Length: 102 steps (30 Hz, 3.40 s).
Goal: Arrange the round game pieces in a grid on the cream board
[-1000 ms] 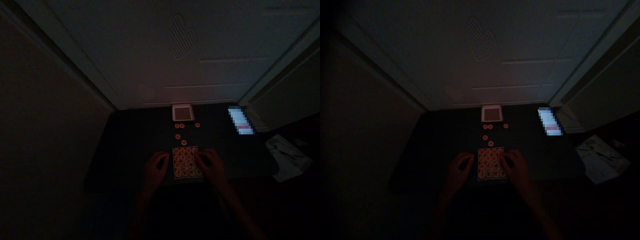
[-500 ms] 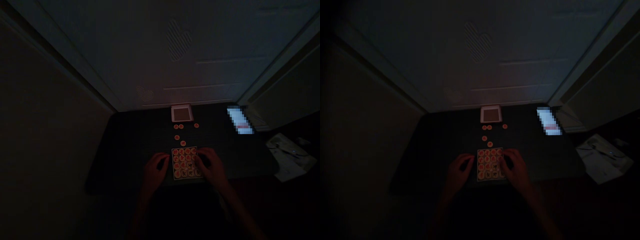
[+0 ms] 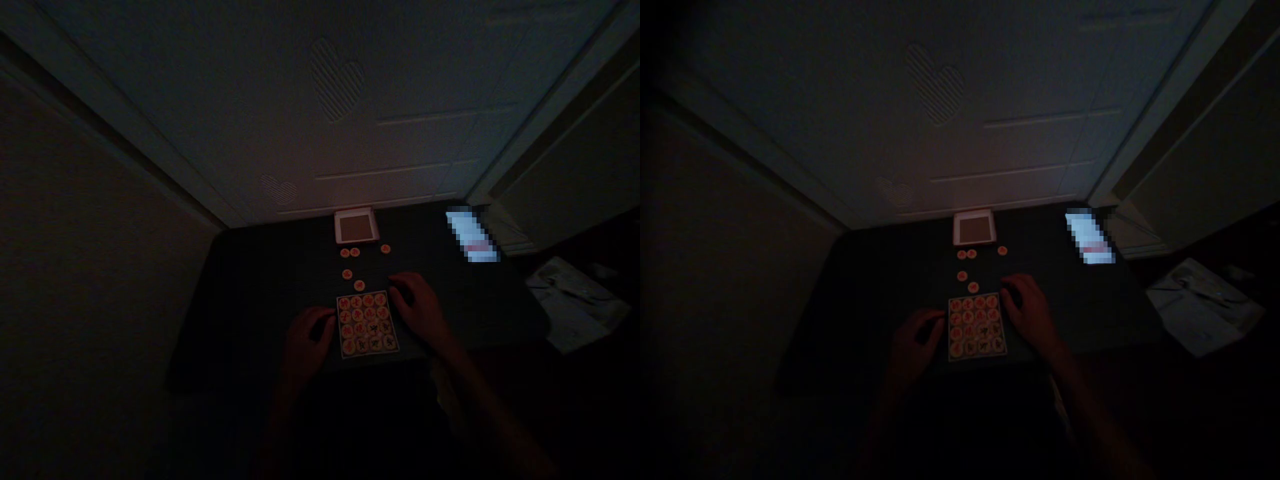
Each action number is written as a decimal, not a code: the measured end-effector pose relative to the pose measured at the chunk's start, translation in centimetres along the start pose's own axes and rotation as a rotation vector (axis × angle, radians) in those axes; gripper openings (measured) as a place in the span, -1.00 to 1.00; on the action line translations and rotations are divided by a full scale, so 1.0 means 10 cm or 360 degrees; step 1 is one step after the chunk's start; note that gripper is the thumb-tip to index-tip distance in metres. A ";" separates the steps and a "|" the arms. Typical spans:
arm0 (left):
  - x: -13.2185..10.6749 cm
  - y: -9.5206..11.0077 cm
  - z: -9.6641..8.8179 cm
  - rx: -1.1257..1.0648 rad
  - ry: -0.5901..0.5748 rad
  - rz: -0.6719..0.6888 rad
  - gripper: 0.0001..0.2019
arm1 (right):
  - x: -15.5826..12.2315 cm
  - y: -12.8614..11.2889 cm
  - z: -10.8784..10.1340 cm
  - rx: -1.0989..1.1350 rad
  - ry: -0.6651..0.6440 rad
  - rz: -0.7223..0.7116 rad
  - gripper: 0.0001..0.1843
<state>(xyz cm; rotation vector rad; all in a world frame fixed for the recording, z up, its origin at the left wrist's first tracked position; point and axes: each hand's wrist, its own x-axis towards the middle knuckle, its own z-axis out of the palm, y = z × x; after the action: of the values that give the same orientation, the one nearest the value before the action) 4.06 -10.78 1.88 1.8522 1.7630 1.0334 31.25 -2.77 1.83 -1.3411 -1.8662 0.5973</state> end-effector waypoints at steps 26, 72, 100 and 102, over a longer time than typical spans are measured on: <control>0.02 -0.01 0.05 -0.0033 0.0032 0.0001 -0.84 | 0.94 -0.07 0.11 -0.0131 -0.0776 -0.0029 -0.82; 0.00 0.05 -0.02 -0.0129 0.0184 -0.0155 -0.84 | -0.42 -0.06 -0.26 0.0498 -0.0189 0.0750 -0.62; -0.17 0.87 0.10 -0.0810 -0.0232 -0.0380 -0.87 | -0.60 -0.79 -0.26 0.0591 -0.0445 0.0217 -0.75; -0.18 0.86 0.12 -0.0882 -0.0251 -0.0409 -0.86 | -0.60 -0.79 -0.25 0.0572 -0.0436 0.0193 -0.73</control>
<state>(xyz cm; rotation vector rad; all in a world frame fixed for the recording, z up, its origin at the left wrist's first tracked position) 10.95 -13.47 6.81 1.2923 1.3929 1.0987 29.61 -11.25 7.33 -1.1818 -1.7837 1.1695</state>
